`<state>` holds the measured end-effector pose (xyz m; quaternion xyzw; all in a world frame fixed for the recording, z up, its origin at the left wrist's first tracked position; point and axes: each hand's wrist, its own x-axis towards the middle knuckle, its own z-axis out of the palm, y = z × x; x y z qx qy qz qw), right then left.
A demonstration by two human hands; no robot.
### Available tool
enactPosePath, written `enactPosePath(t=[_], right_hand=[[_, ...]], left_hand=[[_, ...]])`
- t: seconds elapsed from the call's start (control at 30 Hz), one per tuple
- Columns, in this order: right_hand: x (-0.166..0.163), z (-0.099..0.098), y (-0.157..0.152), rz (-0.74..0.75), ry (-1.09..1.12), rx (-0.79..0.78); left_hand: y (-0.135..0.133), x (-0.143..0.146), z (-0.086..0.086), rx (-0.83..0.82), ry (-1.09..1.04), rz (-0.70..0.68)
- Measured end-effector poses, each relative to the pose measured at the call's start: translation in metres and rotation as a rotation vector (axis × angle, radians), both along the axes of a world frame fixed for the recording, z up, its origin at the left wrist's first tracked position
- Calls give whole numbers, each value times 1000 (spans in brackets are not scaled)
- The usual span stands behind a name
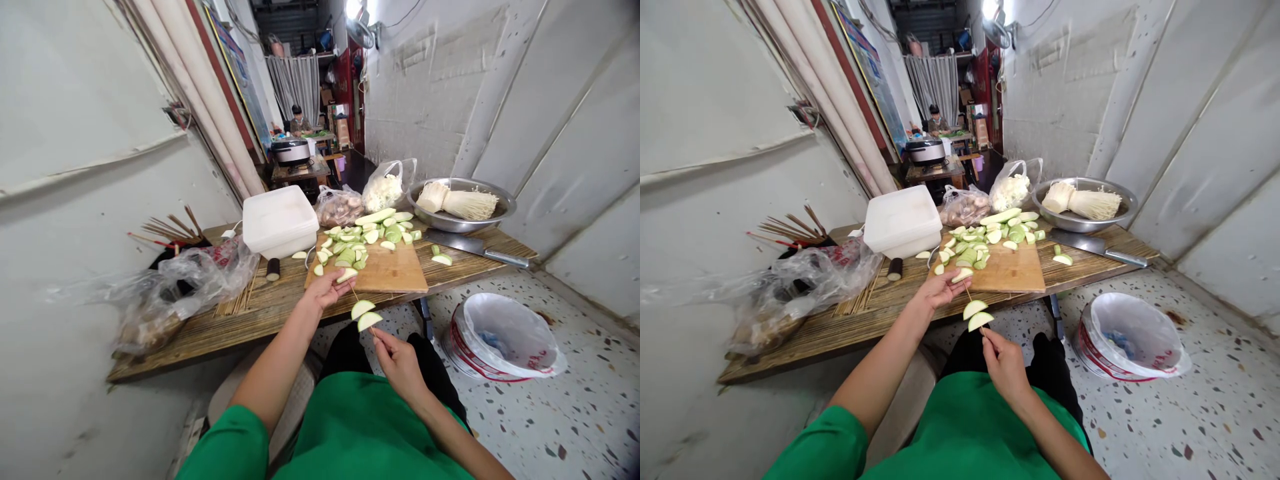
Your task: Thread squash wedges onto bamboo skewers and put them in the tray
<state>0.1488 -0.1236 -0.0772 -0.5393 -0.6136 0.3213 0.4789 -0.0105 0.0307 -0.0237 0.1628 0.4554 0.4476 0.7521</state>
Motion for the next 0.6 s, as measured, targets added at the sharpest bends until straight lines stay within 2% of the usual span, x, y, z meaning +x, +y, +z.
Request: enactPosePath(t=[0.6], right_hand=[[0,2,-1,7,-1,-9]], left_hand=[[0,0,4,-10,-2,4]])
